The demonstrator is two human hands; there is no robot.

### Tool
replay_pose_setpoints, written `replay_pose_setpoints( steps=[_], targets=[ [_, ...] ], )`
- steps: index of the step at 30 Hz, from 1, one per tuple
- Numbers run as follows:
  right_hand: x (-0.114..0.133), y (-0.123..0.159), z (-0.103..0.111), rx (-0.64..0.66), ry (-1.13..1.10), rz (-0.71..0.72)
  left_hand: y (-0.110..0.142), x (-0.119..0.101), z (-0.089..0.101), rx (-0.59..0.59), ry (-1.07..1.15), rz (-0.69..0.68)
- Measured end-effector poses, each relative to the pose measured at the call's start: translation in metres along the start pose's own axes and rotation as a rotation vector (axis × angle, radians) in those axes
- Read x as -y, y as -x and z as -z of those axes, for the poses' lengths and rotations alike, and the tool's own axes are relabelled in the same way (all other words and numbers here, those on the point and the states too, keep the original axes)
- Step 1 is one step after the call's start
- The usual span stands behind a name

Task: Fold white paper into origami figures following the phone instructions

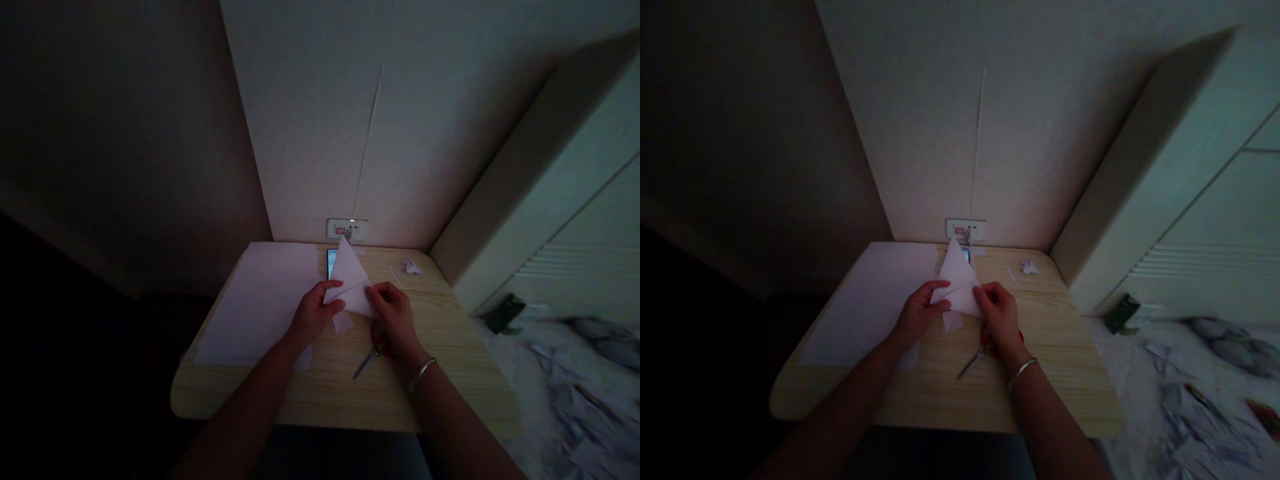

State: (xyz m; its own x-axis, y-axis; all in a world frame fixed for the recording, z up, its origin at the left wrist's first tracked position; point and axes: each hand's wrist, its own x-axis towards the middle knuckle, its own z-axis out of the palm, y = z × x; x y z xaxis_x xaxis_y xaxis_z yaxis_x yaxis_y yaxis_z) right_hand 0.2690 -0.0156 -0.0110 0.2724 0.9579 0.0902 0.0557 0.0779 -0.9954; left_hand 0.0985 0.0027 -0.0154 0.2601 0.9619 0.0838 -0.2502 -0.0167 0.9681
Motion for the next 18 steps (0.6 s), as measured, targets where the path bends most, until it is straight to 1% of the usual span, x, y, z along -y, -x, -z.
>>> replay_pose_setpoints(
  steps=[4, 8, 13, 18],
  targets=[
    [0.0006, 0.0001, -0.0008, -0.004, -0.029, 0.007, 0.0, -0.0003, 0.0004, -0.045, -0.018, -0.004],
    [0.0015, 0.0016, -0.0009, 0.013, -0.053, -0.001, 0.0011, -0.0025, 0.0016, -0.046, -0.002, -0.011],
    [0.0035, 0.0028, -0.0008, 0.043, -0.081, -0.059, -0.0005, 0.0008, 0.0042, -0.046, 0.076, -0.011],
    [0.0049, 0.0025, -0.0013, 0.075, -0.102, -0.065, -0.0006, 0.0023, 0.0061, -0.051, 0.035, -0.011]
  ],
)
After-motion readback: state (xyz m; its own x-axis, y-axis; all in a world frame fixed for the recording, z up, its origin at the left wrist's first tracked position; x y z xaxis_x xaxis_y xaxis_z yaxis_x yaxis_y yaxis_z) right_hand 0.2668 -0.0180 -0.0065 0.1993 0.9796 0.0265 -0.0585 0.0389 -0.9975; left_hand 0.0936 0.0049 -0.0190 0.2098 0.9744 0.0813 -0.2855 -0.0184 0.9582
